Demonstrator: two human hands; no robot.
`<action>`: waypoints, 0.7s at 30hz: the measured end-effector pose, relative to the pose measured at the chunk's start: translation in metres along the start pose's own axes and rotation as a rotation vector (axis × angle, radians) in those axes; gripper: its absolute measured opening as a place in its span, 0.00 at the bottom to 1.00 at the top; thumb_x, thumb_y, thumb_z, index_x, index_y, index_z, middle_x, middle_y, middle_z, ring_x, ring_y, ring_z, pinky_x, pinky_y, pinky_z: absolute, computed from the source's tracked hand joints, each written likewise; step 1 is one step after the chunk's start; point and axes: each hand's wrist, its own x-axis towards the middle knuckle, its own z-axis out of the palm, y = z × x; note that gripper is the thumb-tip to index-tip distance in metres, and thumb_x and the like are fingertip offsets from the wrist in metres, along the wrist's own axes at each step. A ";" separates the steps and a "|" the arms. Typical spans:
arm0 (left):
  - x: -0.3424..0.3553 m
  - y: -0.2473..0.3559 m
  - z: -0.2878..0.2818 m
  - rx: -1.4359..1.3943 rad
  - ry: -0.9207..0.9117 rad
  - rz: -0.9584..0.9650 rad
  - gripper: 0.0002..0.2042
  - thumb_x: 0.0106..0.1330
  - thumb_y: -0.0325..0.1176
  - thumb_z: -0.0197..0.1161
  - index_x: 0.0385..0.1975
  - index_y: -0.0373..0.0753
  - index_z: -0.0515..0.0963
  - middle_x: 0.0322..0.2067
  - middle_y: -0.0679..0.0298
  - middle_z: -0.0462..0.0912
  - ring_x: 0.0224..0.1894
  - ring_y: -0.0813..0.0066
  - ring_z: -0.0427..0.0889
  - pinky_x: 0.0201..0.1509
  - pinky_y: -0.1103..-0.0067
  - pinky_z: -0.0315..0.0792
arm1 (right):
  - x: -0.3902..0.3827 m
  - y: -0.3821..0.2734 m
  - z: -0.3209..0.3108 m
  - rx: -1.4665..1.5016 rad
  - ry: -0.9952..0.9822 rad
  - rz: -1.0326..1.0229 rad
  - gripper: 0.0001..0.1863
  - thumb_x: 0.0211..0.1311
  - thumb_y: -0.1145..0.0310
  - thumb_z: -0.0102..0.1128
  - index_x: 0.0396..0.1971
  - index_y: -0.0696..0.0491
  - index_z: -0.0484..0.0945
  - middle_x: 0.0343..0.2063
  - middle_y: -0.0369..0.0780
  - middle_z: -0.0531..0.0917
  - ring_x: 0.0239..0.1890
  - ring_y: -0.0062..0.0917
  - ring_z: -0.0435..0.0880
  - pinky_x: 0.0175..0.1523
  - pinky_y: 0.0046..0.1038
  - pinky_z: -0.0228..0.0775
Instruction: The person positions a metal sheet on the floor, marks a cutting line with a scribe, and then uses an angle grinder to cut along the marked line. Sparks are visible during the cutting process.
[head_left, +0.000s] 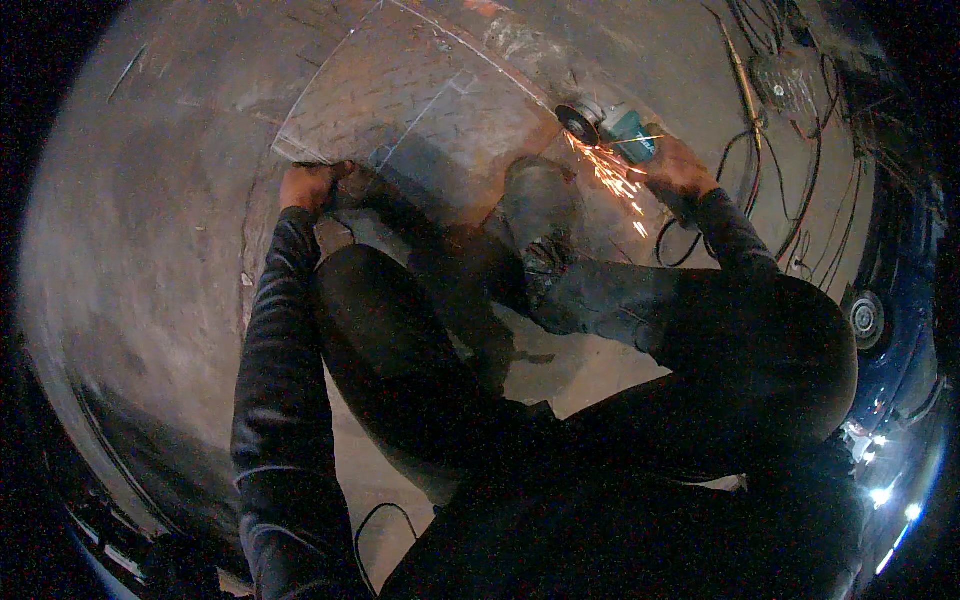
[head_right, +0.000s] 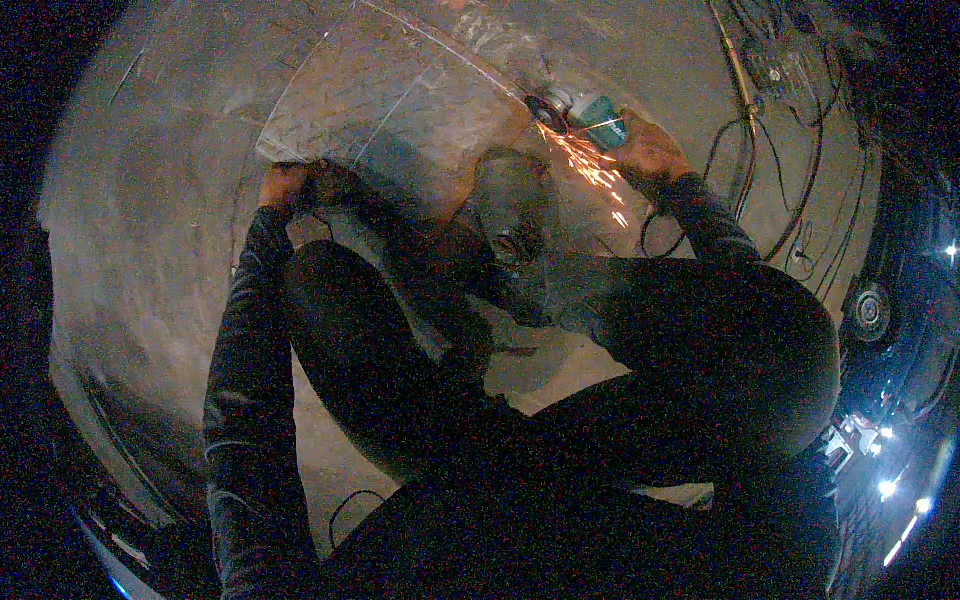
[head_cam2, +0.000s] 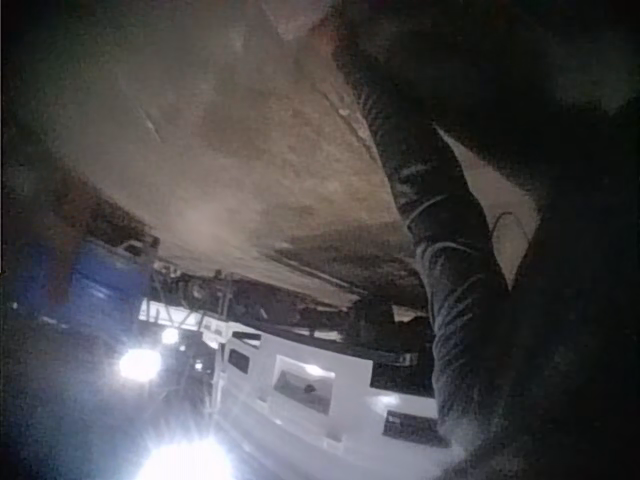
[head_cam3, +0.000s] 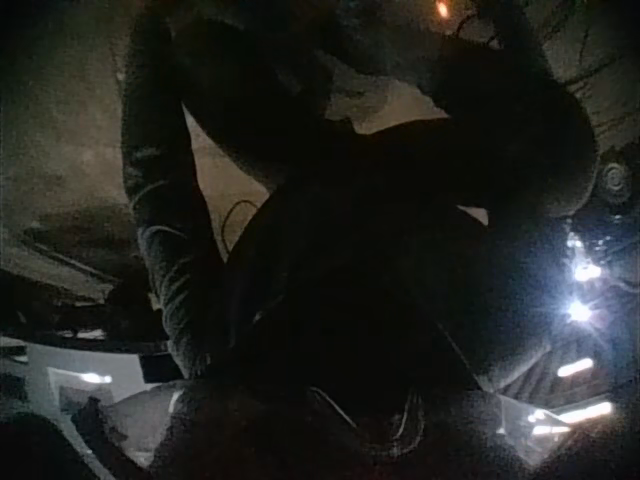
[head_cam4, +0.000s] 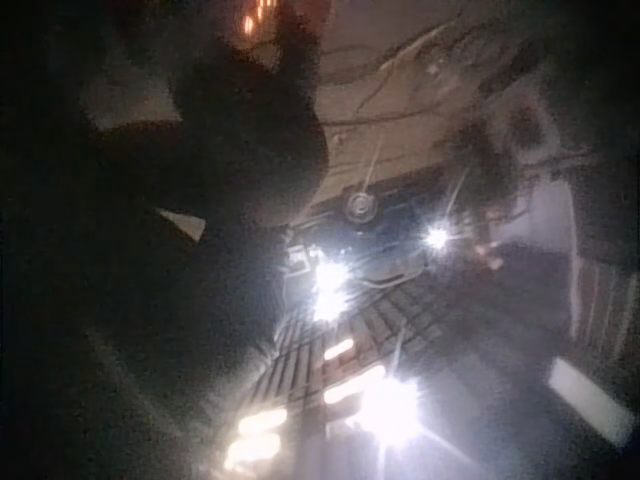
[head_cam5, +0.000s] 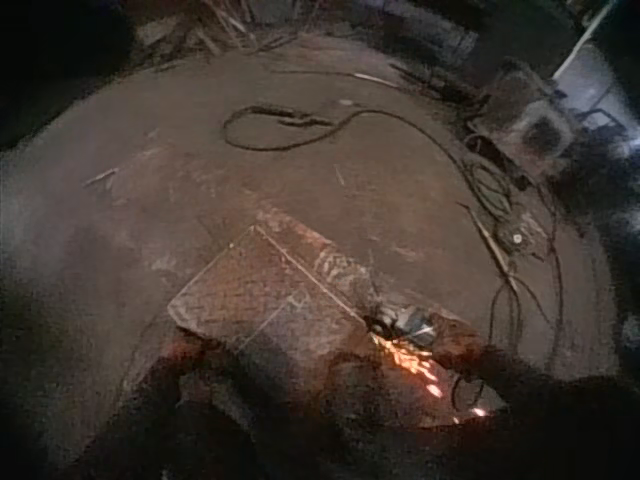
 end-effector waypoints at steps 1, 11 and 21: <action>0.000 0.005 -0.002 -0.046 -0.022 -0.035 0.31 0.54 0.54 0.71 0.52 0.37 0.81 0.53 0.50 0.82 0.57 0.50 0.80 0.60 0.67 0.72 | -0.003 -0.003 -0.001 0.031 -0.011 0.049 0.43 0.42 0.55 0.72 0.61 0.55 0.70 0.53 0.53 0.81 0.54 0.47 0.81 0.58 0.40 0.72; -0.016 0.044 -0.024 -0.196 -0.046 -0.137 0.31 0.54 0.54 0.70 0.52 0.37 0.80 0.54 0.50 0.82 0.58 0.50 0.79 0.60 0.67 0.71 | -0.011 -0.018 -0.013 -0.017 -0.054 0.247 0.46 0.37 0.51 0.73 0.61 0.54 0.71 0.50 0.51 0.83 0.52 0.49 0.82 0.57 0.43 0.73; 0.008 -0.006 0.002 -0.066 -0.087 -0.094 0.35 0.54 0.59 0.69 0.54 0.37 0.80 0.54 0.52 0.82 0.58 0.52 0.79 0.60 0.67 0.71 | -0.006 -0.009 -0.010 -0.022 -0.006 0.117 0.46 0.41 0.54 0.71 0.63 0.58 0.68 0.54 0.54 0.80 0.56 0.51 0.79 0.62 0.39 0.70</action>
